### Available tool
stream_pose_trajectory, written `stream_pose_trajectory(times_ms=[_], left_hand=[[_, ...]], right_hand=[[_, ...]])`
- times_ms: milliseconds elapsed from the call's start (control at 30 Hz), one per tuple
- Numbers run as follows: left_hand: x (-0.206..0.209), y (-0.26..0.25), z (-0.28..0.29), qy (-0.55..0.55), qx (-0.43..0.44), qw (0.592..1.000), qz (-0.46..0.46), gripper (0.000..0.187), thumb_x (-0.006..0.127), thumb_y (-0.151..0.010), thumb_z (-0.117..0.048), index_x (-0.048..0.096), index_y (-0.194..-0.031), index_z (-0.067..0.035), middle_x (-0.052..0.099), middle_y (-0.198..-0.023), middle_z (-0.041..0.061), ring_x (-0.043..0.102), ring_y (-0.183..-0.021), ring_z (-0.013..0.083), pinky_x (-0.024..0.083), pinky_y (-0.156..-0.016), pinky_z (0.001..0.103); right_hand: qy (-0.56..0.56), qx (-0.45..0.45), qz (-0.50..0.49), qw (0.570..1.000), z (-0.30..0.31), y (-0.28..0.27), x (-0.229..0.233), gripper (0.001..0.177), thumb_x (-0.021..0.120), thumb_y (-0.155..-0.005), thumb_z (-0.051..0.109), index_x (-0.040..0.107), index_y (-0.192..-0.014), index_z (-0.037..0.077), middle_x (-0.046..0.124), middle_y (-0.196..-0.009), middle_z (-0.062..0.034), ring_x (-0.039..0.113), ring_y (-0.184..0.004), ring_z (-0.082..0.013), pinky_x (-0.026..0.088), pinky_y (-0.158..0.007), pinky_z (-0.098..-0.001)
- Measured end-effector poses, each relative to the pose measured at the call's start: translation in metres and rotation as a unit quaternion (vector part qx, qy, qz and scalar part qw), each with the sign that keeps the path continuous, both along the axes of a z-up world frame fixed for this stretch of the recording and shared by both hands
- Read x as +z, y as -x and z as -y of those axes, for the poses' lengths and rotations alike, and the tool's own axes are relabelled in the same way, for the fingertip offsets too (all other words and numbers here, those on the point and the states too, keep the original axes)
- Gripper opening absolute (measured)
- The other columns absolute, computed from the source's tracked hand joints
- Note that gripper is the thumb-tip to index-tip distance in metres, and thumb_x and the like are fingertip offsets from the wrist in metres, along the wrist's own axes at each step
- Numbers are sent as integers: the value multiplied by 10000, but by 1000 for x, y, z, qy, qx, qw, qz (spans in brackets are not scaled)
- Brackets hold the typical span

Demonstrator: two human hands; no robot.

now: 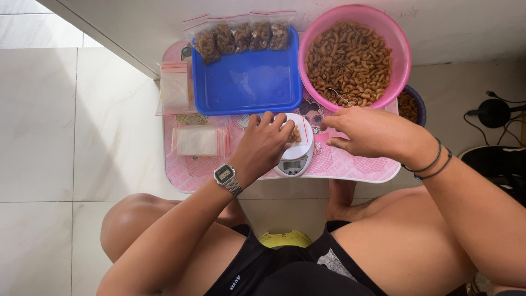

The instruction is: Packing small snacks into plastic bags and weighing them on a digital scale for portion control.

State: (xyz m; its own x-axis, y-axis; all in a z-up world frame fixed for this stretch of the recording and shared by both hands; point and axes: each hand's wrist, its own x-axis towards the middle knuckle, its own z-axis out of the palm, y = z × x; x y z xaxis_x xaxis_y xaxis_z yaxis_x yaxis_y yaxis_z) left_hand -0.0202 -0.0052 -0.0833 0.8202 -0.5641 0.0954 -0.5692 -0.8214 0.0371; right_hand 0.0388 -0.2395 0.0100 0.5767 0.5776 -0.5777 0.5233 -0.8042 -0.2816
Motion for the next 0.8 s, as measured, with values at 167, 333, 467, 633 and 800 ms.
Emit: stream_pose_trajectory(times_ms=[167,333,467,633,800], left_hand=[[-2,-1,2,-5,-2,1000,-17,429,805,-879,-303,632,-1236,-141,625,-1103,79,620,-1029,262,488,-870,430],[-23,-3,4,-19,8,1000,-19,471,831,-858,-285,605,-1249,-150,644,-1088,69,634,-1029,263,498,-857,427],[-29,-6,5,-33,1,999,-12,395,737,-926,-216,574,-1280,-153,628,-1050,60,633,-992,248,492,-813,406],[-23,-9,6,-19,11,1000,-8,363,669,-964,-192,556,-1306,-153,641,-1039,44,654,-973,241,495,-788,392],[3,-8,4,53,4,998,14,380,676,-965,-217,574,-1316,-116,641,-1015,75,655,-951,255,499,-807,402]], right_hand=[[-9,-3,-5,1000,-3,0,0,323,600,-961,356,661,-1150,102,731,-1066,-208,727,-980,-456,598,-786,-572],[-18,2,1,1000,-12,-2,6,324,599,-962,345,660,-1148,88,730,-1054,-231,722,-980,-474,584,-794,-593],[3,-11,15,1000,-19,-2,13,308,604,-950,330,677,-1147,106,735,-1035,-221,717,-992,-476,577,-812,-617],[15,-22,33,999,-17,-6,0,322,605,-935,361,696,-1133,124,736,-1038,-196,727,-970,-460,583,-802,-610],[31,-93,81,992,-24,-6,9,328,587,-937,360,753,-1110,137,751,-1004,-141,732,-970,-437,569,-851,-608]])
